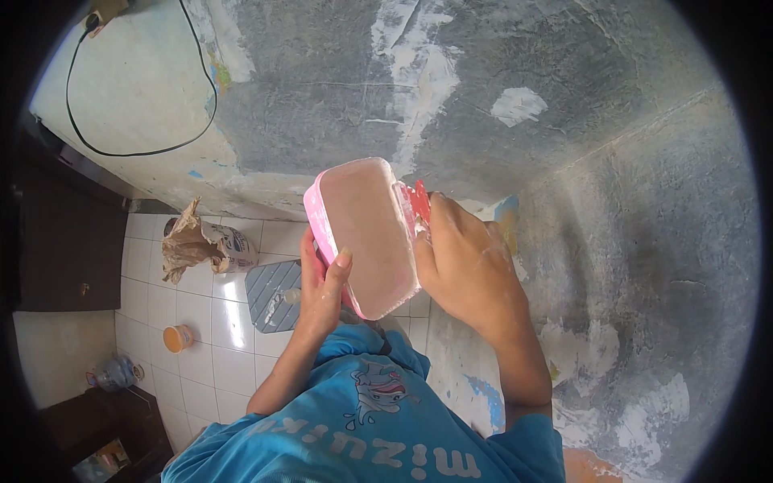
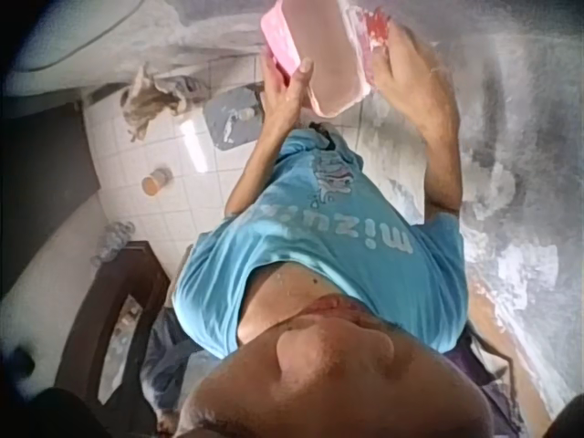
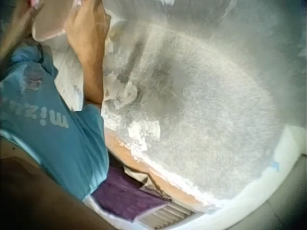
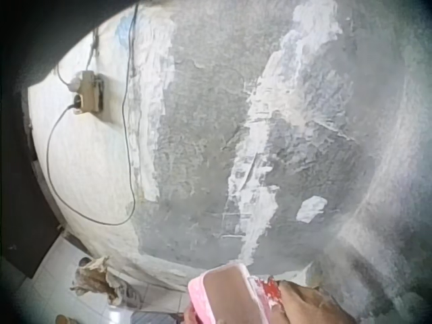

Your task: The person applies plaster to a damaged wall using a putty knife to scoop the plaster from a plastic container and spread it onto the wall.

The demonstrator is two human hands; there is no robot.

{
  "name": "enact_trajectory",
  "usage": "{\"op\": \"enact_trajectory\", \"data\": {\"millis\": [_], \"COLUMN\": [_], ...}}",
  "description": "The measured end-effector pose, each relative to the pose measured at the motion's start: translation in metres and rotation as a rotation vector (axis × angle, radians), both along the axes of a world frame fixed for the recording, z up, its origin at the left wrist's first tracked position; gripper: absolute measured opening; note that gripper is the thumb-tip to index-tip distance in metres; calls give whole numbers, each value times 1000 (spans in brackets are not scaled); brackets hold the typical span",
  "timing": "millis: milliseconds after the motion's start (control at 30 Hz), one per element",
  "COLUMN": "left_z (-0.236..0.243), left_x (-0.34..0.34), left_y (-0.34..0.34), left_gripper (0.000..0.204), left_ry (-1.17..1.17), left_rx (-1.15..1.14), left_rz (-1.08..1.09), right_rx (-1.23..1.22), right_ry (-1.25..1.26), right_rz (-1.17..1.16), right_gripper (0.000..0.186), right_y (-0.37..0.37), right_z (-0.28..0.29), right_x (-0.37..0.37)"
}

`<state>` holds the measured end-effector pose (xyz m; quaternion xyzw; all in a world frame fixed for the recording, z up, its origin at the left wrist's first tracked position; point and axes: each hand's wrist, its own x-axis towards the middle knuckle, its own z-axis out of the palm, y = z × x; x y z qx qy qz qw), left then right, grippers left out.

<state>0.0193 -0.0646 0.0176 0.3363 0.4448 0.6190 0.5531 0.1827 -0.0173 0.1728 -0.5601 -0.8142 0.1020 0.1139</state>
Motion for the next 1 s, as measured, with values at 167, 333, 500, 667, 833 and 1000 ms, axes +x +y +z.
{"op": "enact_trajectory", "data": {"millis": [167,333,500,667,833,1000], "left_z": [-11,-22,-20,-12,-14,-20], "left_x": [2,4,9,13,18,17], "left_y": [-2,-2,-1,-3,-7,-6], "left_gripper": [88,88,87,81,84,81], "left_ry": [-17,-16,-39,23,-86,-139], "left_rx": [-27,-35,-39,-33,7,-14], "left_rz": [-4,-3,7,-9,15,-27], "right_rx": [-17,7,-24,22,41,25], "right_ry": [-32,-54,-27,-50,-50,83], "right_rz": [8,36,67,46,63,98], "right_gripper": [25,24,22,20,20,20], "right_y": [2,4,10,4,-2,-8], "right_z": [-15,-26,-31,-34,-54,-60], "right_x": [-4,-6,-3,-7,-8,-1]}}
